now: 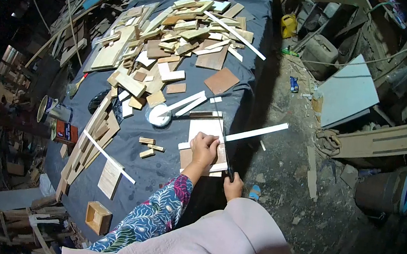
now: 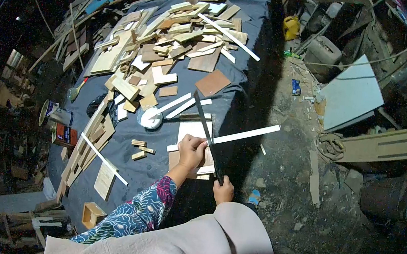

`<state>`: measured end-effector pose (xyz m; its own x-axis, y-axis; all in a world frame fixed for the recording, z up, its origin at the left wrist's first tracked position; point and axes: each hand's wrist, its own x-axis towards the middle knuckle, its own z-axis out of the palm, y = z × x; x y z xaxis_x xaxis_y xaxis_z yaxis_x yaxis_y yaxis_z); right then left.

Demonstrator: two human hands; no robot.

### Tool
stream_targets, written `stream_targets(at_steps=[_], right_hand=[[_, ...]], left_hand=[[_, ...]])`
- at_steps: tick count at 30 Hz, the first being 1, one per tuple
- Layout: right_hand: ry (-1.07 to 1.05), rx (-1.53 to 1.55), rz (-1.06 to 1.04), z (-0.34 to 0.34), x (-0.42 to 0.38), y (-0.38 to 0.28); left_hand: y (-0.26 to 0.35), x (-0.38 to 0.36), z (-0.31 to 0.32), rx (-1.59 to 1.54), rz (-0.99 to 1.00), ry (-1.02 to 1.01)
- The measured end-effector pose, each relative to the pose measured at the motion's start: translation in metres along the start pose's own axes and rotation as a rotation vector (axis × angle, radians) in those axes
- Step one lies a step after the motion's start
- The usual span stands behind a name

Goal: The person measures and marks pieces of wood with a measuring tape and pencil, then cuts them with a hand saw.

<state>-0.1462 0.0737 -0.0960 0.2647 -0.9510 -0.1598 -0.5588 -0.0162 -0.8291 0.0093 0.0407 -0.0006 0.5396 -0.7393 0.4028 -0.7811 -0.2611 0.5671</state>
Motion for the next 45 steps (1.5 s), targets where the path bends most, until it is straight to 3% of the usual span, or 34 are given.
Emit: stream_targets(at_steps=[4,8,10,26,30,32,34,36,42,45], right_hand=[[0.079,-0.028,-0.047,-0.005,-0.001,0.001],[0.027,-0.050,0.016,-0.006,-0.015,0.021],[0.043,-0.053,0.000,-0.010,-0.012,0.011],[-0.050,-0.145,0.067,-0.013,-0.007,0.014],[-0.020,-0.063,-0.010,-0.008,0.004,0.014],[-0.157,-0.091,0.145,-0.009,-0.010,0.026],[-0.137,-0.065,0.095,-0.004,-0.010,0.025],[0.016,-0.042,-0.013,0.006,0.004,0.018],[-0.031,-0.057,0.033,0.016,0.009,0.024],[-0.017,-0.068,-0.052,0.008,0.025,0.005]], left_hand=[[0.001,-0.003,0.001,-0.014,-0.016,-0.011],[-0.001,0.001,0.001,0.002,0.048,-0.012],[-0.003,-0.004,0.001,-0.083,-0.148,-0.108],[-0.012,-0.003,0.006,0.047,-0.020,-0.100],[-0.010,-0.005,0.007,0.057,-0.006,-0.057],[-0.014,-0.006,0.007,0.054,-0.034,-0.092],[-0.009,-0.004,0.005,0.065,-0.017,-0.102],[-0.007,-0.006,0.004,0.069,-0.015,-0.091],[-0.014,-0.001,0.009,0.074,0.027,-0.082],[-0.017,-0.007,0.010,0.053,-0.015,-0.100]])
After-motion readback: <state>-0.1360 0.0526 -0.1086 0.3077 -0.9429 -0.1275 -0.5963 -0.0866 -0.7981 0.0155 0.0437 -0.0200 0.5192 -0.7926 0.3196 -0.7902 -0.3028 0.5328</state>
